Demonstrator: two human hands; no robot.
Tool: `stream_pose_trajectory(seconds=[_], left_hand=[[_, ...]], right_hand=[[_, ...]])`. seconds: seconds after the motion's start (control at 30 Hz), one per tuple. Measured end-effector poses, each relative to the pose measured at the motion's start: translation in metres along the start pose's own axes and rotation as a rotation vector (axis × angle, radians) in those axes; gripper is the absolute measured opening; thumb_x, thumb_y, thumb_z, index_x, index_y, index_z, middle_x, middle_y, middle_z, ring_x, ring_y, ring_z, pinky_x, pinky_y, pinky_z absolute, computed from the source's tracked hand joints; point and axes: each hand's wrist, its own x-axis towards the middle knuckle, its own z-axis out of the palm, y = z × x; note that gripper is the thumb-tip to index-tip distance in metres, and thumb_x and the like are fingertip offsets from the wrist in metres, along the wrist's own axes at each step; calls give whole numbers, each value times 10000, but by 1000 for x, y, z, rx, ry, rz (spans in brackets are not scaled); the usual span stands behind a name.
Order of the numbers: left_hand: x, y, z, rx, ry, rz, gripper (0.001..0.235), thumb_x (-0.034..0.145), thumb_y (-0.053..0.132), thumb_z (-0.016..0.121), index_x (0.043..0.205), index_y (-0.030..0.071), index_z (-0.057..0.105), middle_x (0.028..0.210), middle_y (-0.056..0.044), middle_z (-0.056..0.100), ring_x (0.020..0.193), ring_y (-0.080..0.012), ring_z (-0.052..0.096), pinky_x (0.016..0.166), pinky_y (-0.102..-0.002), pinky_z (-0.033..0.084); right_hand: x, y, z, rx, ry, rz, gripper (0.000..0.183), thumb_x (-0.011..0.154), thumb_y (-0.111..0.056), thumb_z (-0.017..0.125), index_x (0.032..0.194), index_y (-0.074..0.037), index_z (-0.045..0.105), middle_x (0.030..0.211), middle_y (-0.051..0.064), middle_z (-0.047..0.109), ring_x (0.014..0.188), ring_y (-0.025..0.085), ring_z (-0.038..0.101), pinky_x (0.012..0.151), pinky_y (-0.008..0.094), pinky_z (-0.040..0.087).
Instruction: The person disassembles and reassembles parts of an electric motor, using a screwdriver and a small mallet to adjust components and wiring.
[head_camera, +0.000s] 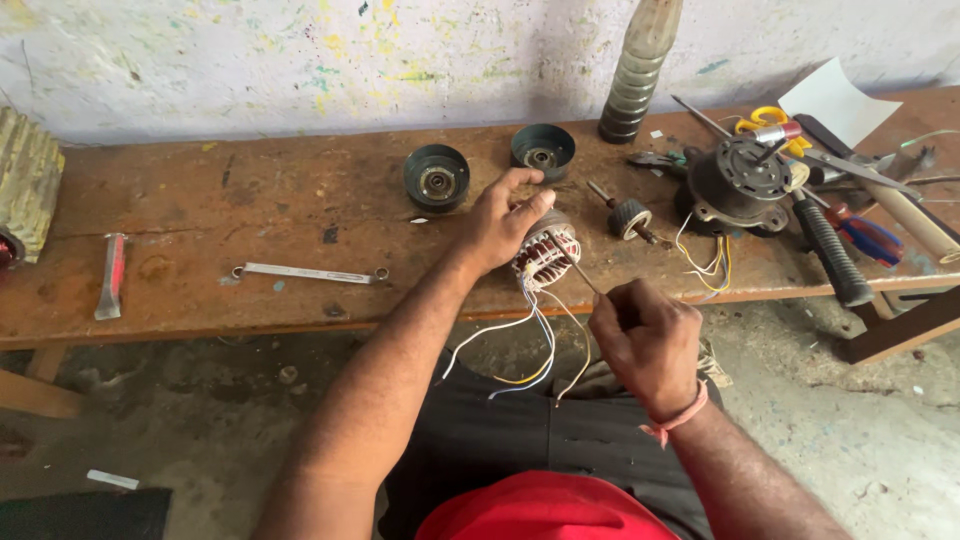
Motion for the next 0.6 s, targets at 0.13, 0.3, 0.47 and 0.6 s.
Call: stream_pose_trajectory(seconds=[0.13, 0.3, 0.47, 0.6], left_hand=[[0, -3, -2, 2, -21, -21, 628, 931, 515, 645, 1353, 52, 594, 1268, -185, 708, 1074, -290, 725, 902, -408, 589], [-1, -1, -1, 92, 0, -15, 616, 947, 523, 646, 1354, 62, 609, 1347, -207, 661, 1245, -339, 643, 1001, -443, 534], [1, 3, 0, 109, 0, 1, 628, 940, 555, 623, 1330, 63, 621, 1350, -192, 685, 1260, -328, 659, 1015, -446, 553], [2, 4, -1, 145, -48, -67, 654, 938, 578, 601, 1349, 70, 607, 1393, -195, 630, 1282, -328, 615, 1033, -452, 508]], right_hand=[[-3, -1, 3, 20, 9, -6, 160, 884, -118, 750, 788, -33, 655, 642, 108, 670, 520, 219, 660, 532, 351, 506], [-2, -4, 5, -91, 7, -232, 176, 867, -105, 770, 790, -43, 625, 701, 106, 656, 560, 250, 654, 517, 373, 504], [1, -13, 7, -184, -32, -425, 196, 844, -66, 768, 749, -55, 596, 675, 86, 634, 546, 259, 642, 502, 395, 492], [7, -13, 7, -221, -31, -406, 184, 816, -83, 768, 732, -51, 608, 682, 107, 641, 579, 292, 636, 548, 401, 498]])
